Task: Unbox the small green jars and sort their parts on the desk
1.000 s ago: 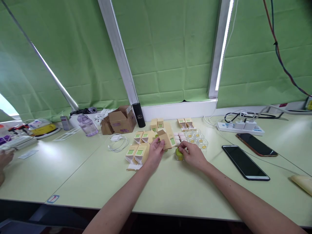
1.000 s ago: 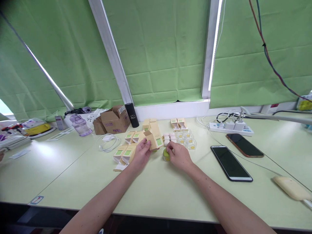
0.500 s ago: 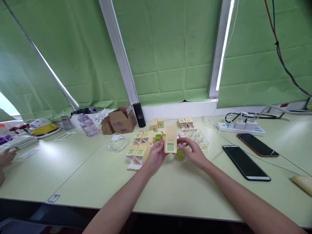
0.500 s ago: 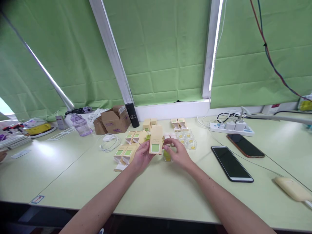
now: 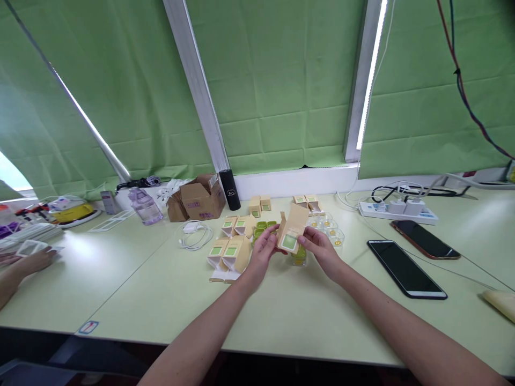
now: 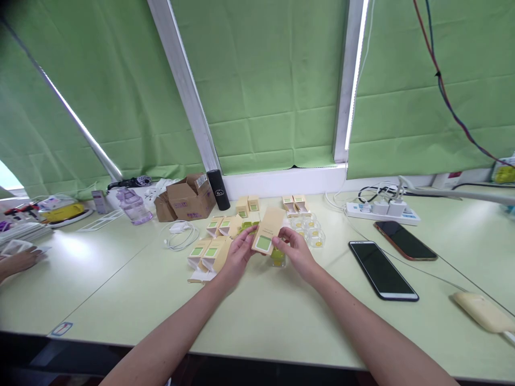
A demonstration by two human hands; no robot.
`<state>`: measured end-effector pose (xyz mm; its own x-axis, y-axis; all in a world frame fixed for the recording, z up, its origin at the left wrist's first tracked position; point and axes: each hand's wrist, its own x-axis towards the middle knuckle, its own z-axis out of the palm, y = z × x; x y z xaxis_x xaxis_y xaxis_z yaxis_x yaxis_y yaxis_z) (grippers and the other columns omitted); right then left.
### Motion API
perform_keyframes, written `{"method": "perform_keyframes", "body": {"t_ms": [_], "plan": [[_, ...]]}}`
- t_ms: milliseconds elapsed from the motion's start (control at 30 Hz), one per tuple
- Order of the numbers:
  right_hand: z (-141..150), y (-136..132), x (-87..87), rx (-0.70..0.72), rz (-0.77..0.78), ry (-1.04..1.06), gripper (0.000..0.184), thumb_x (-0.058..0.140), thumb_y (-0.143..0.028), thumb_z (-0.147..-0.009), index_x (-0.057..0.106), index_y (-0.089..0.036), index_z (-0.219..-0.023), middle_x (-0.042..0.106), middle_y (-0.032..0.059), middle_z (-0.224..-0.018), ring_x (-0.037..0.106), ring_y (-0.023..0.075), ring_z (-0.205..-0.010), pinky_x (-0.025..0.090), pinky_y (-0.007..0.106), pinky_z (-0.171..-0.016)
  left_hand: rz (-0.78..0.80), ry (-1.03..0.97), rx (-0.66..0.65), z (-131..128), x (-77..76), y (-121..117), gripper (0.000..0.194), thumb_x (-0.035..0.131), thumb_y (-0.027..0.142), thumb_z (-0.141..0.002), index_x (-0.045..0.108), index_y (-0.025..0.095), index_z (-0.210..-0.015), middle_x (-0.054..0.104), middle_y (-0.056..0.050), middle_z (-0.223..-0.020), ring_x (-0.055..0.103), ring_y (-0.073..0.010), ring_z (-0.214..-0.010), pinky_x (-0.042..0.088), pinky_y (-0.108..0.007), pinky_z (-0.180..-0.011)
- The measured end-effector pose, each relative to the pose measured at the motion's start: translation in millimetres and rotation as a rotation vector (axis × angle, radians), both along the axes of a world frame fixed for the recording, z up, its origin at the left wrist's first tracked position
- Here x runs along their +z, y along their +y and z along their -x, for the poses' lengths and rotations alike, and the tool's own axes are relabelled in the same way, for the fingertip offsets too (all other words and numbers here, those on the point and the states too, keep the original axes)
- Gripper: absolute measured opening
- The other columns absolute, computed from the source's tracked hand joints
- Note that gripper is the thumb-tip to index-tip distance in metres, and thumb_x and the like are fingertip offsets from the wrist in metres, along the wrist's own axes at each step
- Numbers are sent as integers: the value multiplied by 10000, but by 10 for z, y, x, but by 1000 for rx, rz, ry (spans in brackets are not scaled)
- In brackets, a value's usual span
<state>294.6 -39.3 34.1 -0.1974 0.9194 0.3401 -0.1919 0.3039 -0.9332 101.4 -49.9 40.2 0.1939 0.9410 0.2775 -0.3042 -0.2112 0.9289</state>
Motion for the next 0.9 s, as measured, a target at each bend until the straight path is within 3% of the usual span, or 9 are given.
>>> {"method": "perform_keyframes", "body": {"t_ms": [267,600,900], "plan": [[28,17,68,-72,80,74,565,805,-723,-696,719,-247,-986,782,81,-1033,723,281,-1027,558,436,-990,-221,206,10,-13,-60,-17,640,701,421,-925,497,212,-1494,582,-151,-1491,557,-313,-1367,473,-420,-1088],[62,99,-99,-97,73,24,523,801,-674,-741,696,-250,-1030,779,86,-1062,725,280,-1031,575,417,-904,-308,410,180,-19,-83,-3,545,643,407,-958,523,203,-1449,592,-149,-1470,571,-316,-1328,485,-406,-1025],[59,116,-121,-139,46,-38,464,773,-620,-789,677,-237,-1032,778,87,-1032,715,270,-1016,548,382,-827,-306,390,176,-17,-109,12,533,638,409,-962,526,191,-1435,602,-161,-1443,587,-315,-1304,484,-434,-1055]]}}
